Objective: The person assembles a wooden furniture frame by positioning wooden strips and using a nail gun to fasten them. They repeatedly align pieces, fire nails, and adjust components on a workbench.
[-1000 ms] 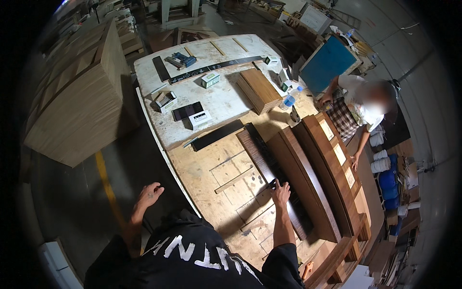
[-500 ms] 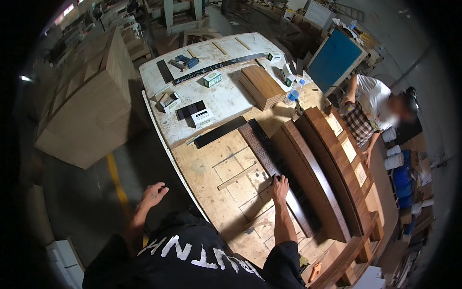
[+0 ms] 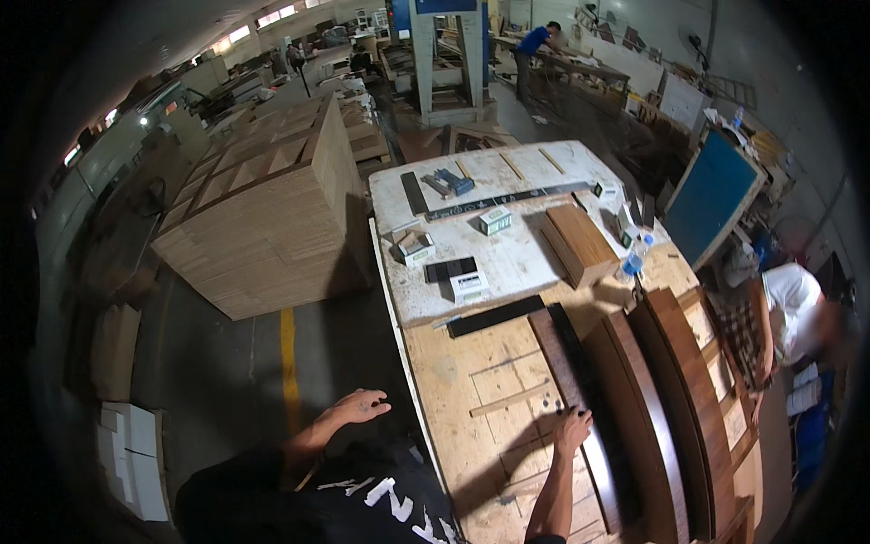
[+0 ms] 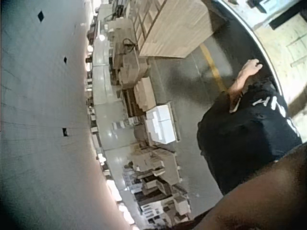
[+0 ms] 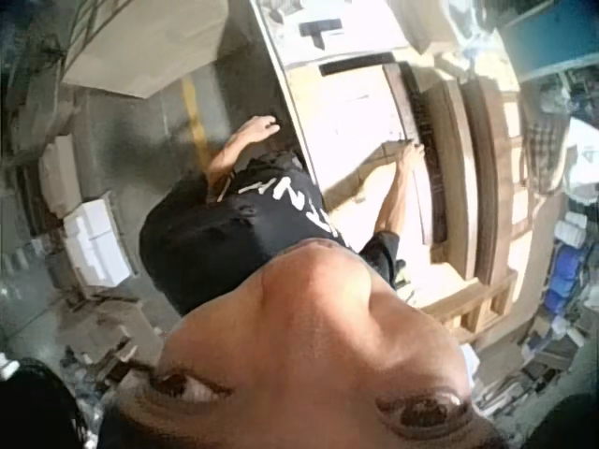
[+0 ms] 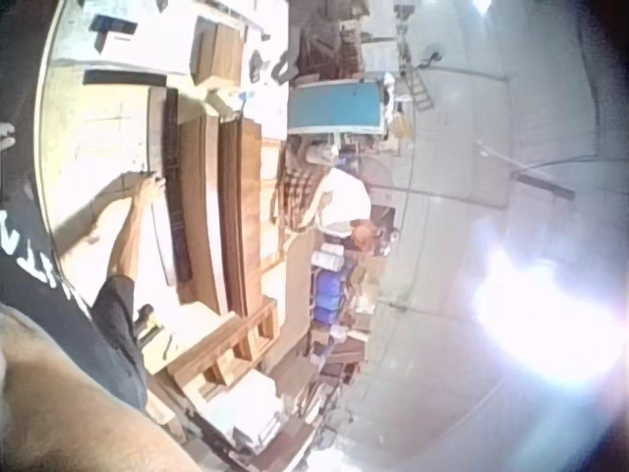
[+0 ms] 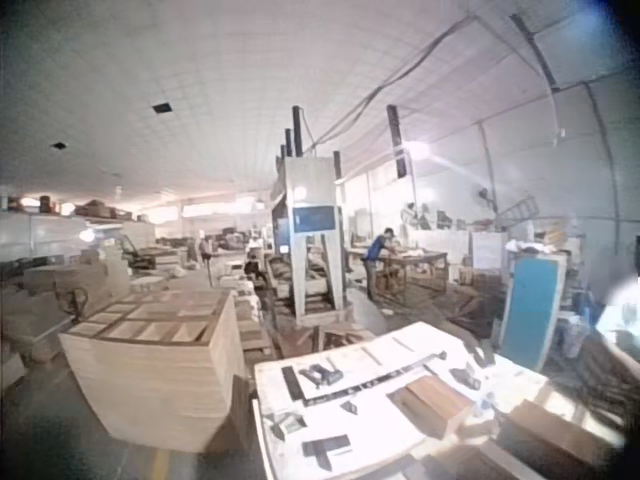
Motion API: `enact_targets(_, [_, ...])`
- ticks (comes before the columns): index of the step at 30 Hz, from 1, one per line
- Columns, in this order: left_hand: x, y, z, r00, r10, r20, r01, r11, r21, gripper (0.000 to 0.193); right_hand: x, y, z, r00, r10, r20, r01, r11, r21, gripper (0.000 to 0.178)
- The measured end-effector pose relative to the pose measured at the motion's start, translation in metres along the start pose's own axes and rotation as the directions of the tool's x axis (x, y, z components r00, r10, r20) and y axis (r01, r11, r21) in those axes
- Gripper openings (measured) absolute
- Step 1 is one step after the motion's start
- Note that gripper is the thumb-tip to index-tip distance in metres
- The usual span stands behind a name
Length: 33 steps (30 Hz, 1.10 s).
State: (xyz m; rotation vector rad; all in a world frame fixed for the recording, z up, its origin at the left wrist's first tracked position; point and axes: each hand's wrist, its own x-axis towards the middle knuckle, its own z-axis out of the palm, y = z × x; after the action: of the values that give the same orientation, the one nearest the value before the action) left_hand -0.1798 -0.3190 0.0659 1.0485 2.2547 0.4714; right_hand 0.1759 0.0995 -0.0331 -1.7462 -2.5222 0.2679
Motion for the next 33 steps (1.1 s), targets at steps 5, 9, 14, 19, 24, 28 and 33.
enact_targets(5, [0.08, 0.001, -0.021, 0.99, 0.116, 0.084, -0.11, 0.991, -0.075, 0.056, 0.011, 0.008, 0.009, 1.0, 0.026, -0.002, -0.026, 0.999, -0.027, 0.04])
enact_targets(9, [0.167, -0.023, -0.037, 0.959, 0.279, 0.054, -0.268, 0.952, -0.145, 0.043, 0.03, -0.002, 0.03, 0.974, 0.199, -0.111, -0.202, 0.979, -0.016, 0.037])
enact_targets(14, [0.246, -0.038, -0.066, 0.882, 0.472, -0.01, -0.472, 0.881, -0.026, 0.039, 0.038, -0.026, 0.032, 0.933, 0.36, -0.001, -0.358, 0.929, -0.099, 0.048])
enact_targets(19, [0.308, -0.02, -0.082, 0.914, 0.383, 0.132, -0.358, 0.916, -0.179, 0.044, 0.036, 0.001, 0.059, 0.968, 0.221, -0.116, -0.234, 0.966, -0.114, 0.052])
enact_targets(24, [0.322, 0.0, -0.091, 0.886, 0.448, 0.124, -0.433, 0.892, -0.131, 0.053, 0.04, 0.026, 0.053, 0.975, 0.188, 0.116, -0.19, 0.982, 0.006, 0.055])
enact_targets(28, [0.34, 0.018, -0.088, 0.795, 0.569, 0.209, -0.53, 0.82, -0.214, 0.044, 0.044, 0.018, 0.039, 0.935, 0.309, 0.175, -0.321, 0.946, 0.044, 0.055])
enact_targets(33, [0.341, 0.049, -0.098, 0.766, 0.605, 0.218, -0.54, 0.789, -0.293, 0.043, 0.057, 0.028, 0.022, 0.848, 0.412, 0.333, -0.478, 0.866, 0.145, 0.057])
